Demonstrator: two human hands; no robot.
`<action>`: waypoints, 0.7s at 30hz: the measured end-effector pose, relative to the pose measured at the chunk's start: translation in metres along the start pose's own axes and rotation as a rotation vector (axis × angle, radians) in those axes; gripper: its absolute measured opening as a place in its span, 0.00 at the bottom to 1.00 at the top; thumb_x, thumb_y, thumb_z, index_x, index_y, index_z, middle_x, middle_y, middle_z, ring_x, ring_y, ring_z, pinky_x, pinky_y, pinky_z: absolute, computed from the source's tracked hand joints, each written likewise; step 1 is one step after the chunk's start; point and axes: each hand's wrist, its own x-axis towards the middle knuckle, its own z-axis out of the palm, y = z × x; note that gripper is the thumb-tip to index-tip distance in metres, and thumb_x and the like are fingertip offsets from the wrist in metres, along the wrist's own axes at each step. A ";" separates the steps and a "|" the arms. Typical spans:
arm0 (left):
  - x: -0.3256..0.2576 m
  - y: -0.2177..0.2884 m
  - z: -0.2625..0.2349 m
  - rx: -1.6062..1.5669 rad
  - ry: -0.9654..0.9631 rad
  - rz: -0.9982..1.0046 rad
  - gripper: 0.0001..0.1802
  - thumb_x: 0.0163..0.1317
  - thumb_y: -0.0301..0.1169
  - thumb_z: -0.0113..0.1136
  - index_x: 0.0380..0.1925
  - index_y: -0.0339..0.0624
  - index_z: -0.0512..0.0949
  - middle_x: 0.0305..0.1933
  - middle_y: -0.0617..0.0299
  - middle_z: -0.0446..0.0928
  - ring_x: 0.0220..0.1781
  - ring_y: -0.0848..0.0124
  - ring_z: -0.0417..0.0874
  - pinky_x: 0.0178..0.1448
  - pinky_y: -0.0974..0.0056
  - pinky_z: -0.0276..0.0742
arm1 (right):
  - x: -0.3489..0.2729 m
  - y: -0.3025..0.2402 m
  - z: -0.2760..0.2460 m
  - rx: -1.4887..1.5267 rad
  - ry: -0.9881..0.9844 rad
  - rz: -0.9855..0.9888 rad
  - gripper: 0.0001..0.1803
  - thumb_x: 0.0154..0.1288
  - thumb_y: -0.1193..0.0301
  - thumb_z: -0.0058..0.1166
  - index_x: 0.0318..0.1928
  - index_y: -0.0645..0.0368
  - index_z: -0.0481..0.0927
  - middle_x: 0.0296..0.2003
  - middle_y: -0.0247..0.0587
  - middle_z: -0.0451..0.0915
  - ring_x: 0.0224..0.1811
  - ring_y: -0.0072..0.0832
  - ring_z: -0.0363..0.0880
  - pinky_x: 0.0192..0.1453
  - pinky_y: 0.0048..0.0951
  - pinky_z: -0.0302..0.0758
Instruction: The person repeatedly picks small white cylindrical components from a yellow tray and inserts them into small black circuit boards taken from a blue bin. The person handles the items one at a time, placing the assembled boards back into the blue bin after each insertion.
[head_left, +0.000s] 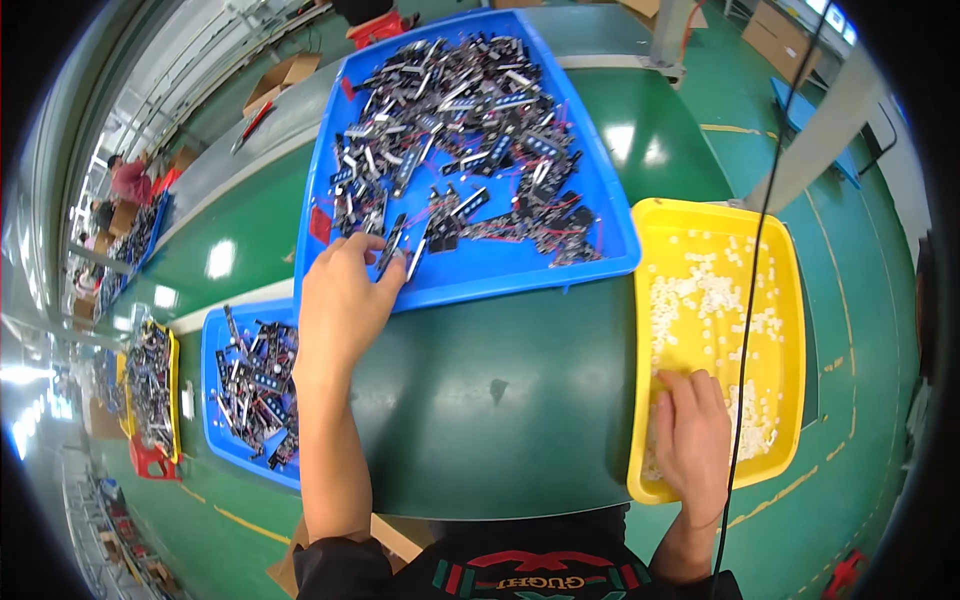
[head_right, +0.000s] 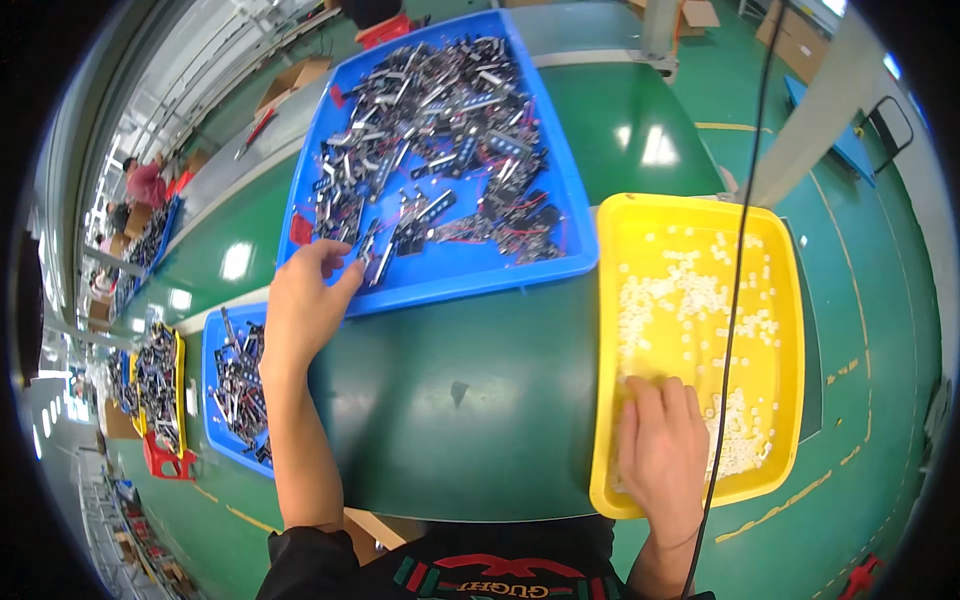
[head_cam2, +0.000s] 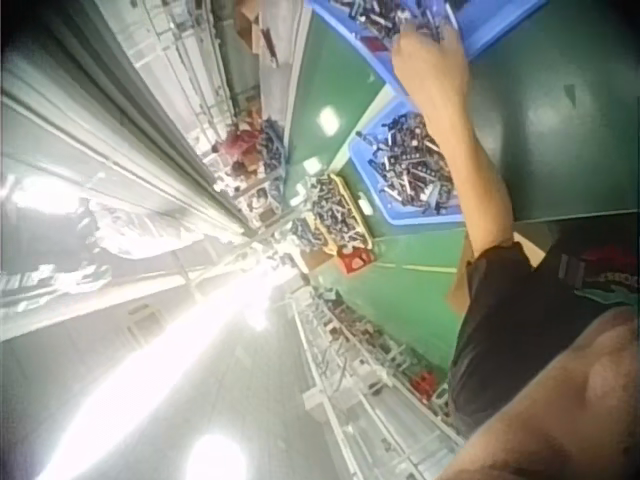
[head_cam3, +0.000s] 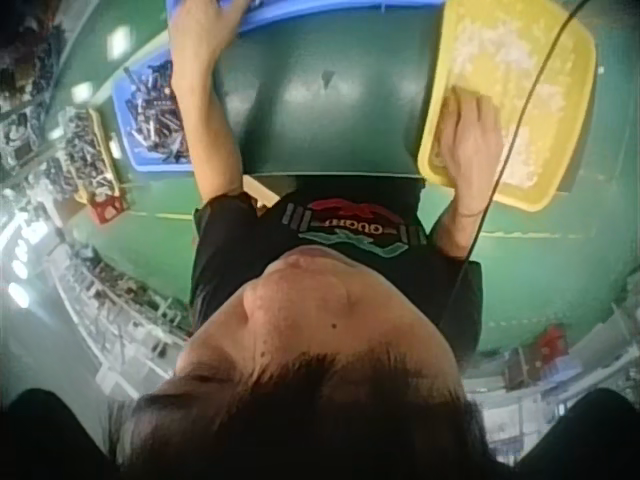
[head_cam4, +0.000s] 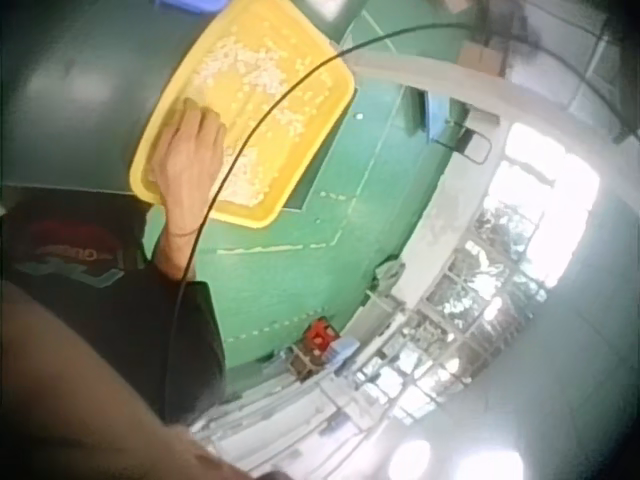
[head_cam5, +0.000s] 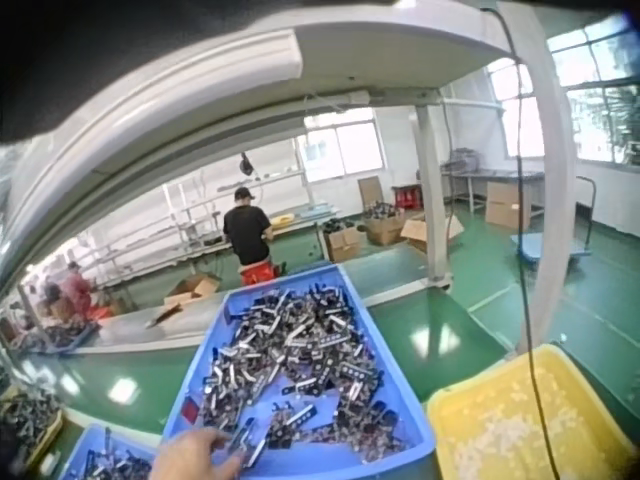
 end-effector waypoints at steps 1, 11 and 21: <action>0.007 -0.001 0.002 -0.002 -0.089 -0.067 0.18 0.52 0.36 0.66 0.40 0.35 0.80 0.34 0.48 0.81 0.38 0.54 0.82 0.43 0.57 0.76 | -0.001 -0.001 -0.006 0.028 -0.021 -0.025 0.12 0.55 0.79 0.55 0.42 0.63 0.76 0.33 0.46 0.72 0.35 0.45 0.71 0.39 0.40 0.70; 0.030 -0.021 0.008 -0.174 -0.392 -0.035 0.16 0.44 0.27 0.72 0.34 0.36 0.80 0.25 0.65 0.76 0.28 0.76 0.74 0.34 0.68 0.71 | -0.007 0.014 -0.006 0.180 -0.058 -0.071 0.09 0.44 0.80 0.60 0.28 0.60 0.74 0.29 0.42 0.69 0.33 0.41 0.70 0.37 0.37 0.70; -0.012 -0.006 -0.020 -1.153 0.021 -0.127 0.11 0.62 0.28 0.60 0.42 0.35 0.72 0.34 0.61 0.77 0.34 0.75 0.77 0.40 0.68 0.75 | -0.003 0.007 -0.011 0.231 0.164 -0.019 0.11 0.39 0.85 0.56 0.25 0.61 0.71 0.25 0.43 0.72 0.29 0.42 0.73 0.32 0.36 0.71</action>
